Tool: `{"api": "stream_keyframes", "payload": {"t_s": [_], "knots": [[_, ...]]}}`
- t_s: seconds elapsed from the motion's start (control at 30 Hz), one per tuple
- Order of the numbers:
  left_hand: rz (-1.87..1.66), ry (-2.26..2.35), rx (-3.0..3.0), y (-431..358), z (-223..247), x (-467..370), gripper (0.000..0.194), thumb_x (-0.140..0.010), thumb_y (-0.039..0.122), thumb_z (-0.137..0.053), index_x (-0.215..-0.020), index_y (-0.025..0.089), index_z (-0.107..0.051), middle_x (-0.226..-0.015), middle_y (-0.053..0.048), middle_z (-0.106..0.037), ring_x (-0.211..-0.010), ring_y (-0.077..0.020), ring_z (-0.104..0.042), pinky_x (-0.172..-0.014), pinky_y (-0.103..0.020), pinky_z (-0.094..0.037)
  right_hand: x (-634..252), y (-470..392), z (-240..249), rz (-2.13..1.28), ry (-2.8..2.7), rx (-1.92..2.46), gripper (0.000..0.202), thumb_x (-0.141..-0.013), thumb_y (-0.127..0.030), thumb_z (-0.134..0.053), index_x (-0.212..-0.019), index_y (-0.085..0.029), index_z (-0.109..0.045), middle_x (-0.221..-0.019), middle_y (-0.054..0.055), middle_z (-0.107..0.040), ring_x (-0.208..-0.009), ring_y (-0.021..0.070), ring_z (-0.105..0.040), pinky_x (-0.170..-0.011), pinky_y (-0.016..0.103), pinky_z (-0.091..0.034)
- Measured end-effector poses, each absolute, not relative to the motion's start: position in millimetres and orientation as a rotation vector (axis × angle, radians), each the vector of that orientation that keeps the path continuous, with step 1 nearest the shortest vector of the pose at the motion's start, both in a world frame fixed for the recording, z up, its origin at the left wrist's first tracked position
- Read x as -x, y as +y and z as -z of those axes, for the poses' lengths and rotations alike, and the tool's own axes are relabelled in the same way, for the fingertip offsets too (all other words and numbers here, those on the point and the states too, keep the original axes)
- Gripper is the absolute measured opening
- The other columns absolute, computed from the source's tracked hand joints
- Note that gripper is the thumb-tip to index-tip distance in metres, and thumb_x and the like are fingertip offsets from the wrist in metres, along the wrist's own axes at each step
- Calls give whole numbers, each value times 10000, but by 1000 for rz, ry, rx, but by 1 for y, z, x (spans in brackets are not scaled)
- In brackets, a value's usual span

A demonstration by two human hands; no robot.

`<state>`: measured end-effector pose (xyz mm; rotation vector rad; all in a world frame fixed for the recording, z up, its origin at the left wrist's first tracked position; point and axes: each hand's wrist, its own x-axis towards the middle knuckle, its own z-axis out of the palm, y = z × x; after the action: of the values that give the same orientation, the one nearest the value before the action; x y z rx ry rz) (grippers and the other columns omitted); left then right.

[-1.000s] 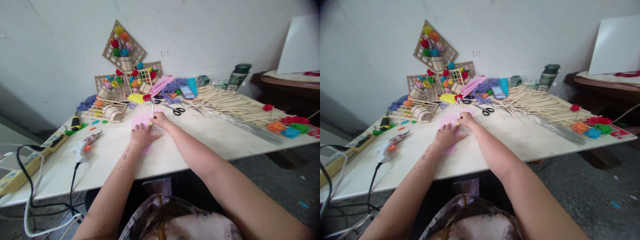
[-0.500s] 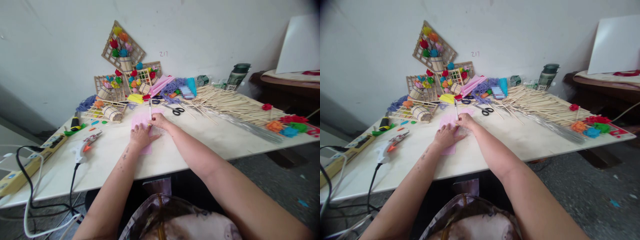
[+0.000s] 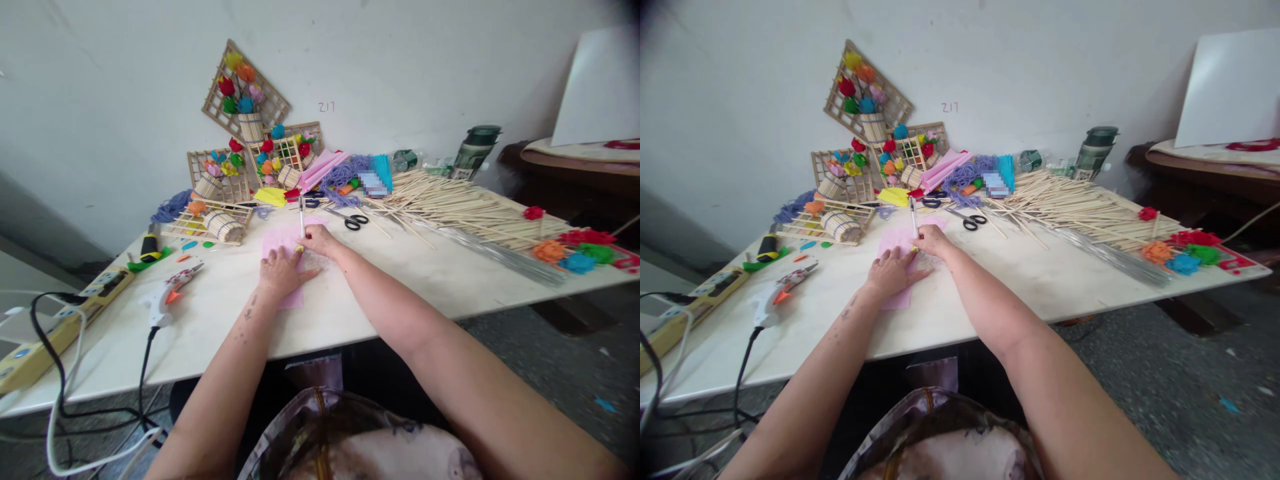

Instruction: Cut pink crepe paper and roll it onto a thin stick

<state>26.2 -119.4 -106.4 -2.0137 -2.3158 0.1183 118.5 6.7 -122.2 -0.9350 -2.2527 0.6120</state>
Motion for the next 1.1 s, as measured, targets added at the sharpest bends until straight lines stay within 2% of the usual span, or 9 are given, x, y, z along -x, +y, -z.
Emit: {"api": "stream_keyframes", "payload": {"t_s": [0.23, 0.37, 0.53, 0.73, 0.9, 1.1], "knots": [[-73, -2281, 2012, -117, 108, -21, 788, -708, 777, -157, -1341, 341, -335, -1313, -112, -403, -1179, -350, -364, -962, -591, -198, -119, 6, 123, -691, -2197, 928, 210, -710, -283, -579, -654, -95, -654, -560, -19, -534, -573, 83, -461, -536, 184, -309], [-14, -2361, 2018, -116, 108, -19, 739, -716, 770, -156, -1314, 390, -368, -1368, -90, -357, -1238, -353, -303, -967, -636, -151, -119, 6, 123, -738, -2213, 923, 252, -711, -341, -572, -686, -111, -671, -583, -10, -571, -585, 96, -490, -539, 191, -320], [119, -2466, 2008, -110, 111, -13, 599, -770, 697, -207, -1259, 437, -436, -1464, -4, -214, -1334, -340, -118, -999, -622, -117, -123, 3, 118, -748, -2247, 953, 270, -714, -372, -569, -706, -126, -680, -591, -4, -591, -580, 104, -502, -537, 197, -325], [221, -2588, 1972, -104, 116, -4, 554, -751, 696, -275, -1199, 458, -498, -1464, 60, -216, -1343, -334, -97, -1025, -579, -127, -126, 0, 113, -745, -2300, 972, 264, -705, -367, -589, -644, -121, -663, -554, -12, -577, -559, 96, -493, -527, 194, -316], [250, -2649, 1945, -101, 118, 0, 618, -694, 755, -304, -1193, 453, -509, -1462, 75, -221, -1348, -345, -26, -1037, -556, -129, -125, 6, 120, -745, -2322, 912, 264, -687, -372, -615, -665, -115, -674, -562, -15, -584, -561, 93, -502, -525, 192, -316], [250, -2665, 1944, -100, 118, 1, 627, -691, 744, -327, -1205, 433, -507, -1460, 71, -229, -1349, -341, -16, -1047, -541, -112, -125, 4, 120, -718, -2342, 919, 231, -675, -355, -633, -697, -132, -689, -641, -7, -631, -614, 97, -529, -550, 187, -332]]}}
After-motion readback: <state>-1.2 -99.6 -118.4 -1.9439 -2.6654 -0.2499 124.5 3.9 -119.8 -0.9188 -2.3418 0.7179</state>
